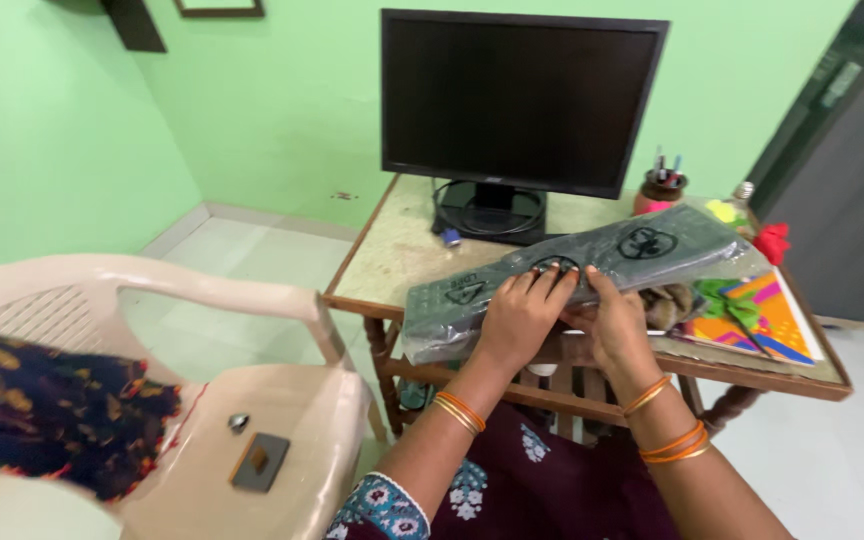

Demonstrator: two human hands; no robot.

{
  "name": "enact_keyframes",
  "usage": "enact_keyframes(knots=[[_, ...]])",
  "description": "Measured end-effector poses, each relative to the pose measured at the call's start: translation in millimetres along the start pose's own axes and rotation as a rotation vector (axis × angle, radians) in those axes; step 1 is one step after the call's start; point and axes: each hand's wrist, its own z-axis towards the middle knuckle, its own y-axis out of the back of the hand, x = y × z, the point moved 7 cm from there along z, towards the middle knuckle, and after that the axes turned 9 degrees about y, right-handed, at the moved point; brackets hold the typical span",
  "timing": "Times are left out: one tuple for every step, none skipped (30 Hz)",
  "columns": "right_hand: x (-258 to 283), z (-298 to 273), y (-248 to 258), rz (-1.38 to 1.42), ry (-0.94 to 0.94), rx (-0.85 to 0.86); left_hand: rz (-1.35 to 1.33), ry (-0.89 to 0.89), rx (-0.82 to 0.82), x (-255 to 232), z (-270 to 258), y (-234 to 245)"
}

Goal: The person wipes a plastic-wrapped keyboard with a cloth on a desk. They then move the keyboard to a chair and wipe a book on the desk.

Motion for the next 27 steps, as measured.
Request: enact_keyframes(knots=[[-2,0,-4,0.028,0.026,0.008,-0.026,0.056,0.059,5,-2,7],[-5,0,-9,0.056,0.052,0.015,-0.052,0.113,0.118,10,-5,16],[-7,-2,-15,0.085,0.076,0.022,-0.078,0.17,0.177,16,-8,26],[-7,-3,-18,0.083,0.094,0.014,-0.066,0.22,0.181,23,-12,39],[-5,-2,-22,0.082,0.113,0.008,-0.053,0.27,0.184,32,-18,53],[-4,-2,-27,0.081,0.132,0.001,-0.039,0.32,0.186,46,-25,66],[-2,-4,-34,0.108,0.153,0.035,-0.016,0.371,0.091,63,-35,86],[-1,-5,-41,0.135,0.174,0.069,0.009,0.421,-0.004,82,-49,106],[-1,-9,-48,0.162,0.192,0.105,0.036,0.472,-0.098,102,-65,122],[0,-13,-56,0.192,0.214,0.146,-0.077,0.627,-0.153,129,-83,129],[0,-17,-68,0.223,0.229,0.195,-0.185,0.787,-0.213,156,-104,134],[-1,-24,-83,0.255,0.244,0.243,-0.424,0.977,-0.162,184,-125,124],[-4,-32,-99,0.261,0.224,0.274,-0.665,1.158,-0.115,210,-147,114],[-5,-41,-114,0.267,0.205,0.306,-0.915,1.33,-0.072,230,-170,104],[-8,-50,-129,0.274,0.182,0.336,-1.039,1.319,-0.08,243,-185,108],[-14,-59,-144,0.25,0.136,0.355,-1.163,1.301,-0.09,254,-199,113],[-20,-67,-154,0.222,0.092,0.372,-1.292,1.277,-0.1,260,-211,120],[-28,-74,-165,0.193,0.049,0.39,-1.273,1.287,-0.103,269,-226,135],[-35,-83,-176,0.186,0.018,0.442,-1.253,1.298,-0.106,279,-239,155],[-43,-92,-186,0.179,-0.012,0.494,-1.234,1.308,-0.108,286,-251,177],[-50,-100,-197,0.174,-0.038,0.547,-1.19,1.286,-0.101,291,-261,202],[-58,-106,-205,0.202,-0.089,0.542,-1.146,1.265,-0.092,295,-270,228],[-66,-112,-212,0.227,-0.141,0.536,-1.103,1.246,-0.082,299,-280,251],[-75,-119,-219,0.252,-0.194,0.529,-1.071,1.301,-0.084,304,-293,269],[-84,-125,-225,0.252,-0.231,0.527,-1.041,1.353,-0.081,310,-305,285],[-95,-132,-230,0.252,-0.267,0.526,-1.012,1.405,-0.08,315,-318,298],[-106,-138,-234,0.249,-0.301,0.522,-0.992,1.478,-0.048,321,-331,305]])
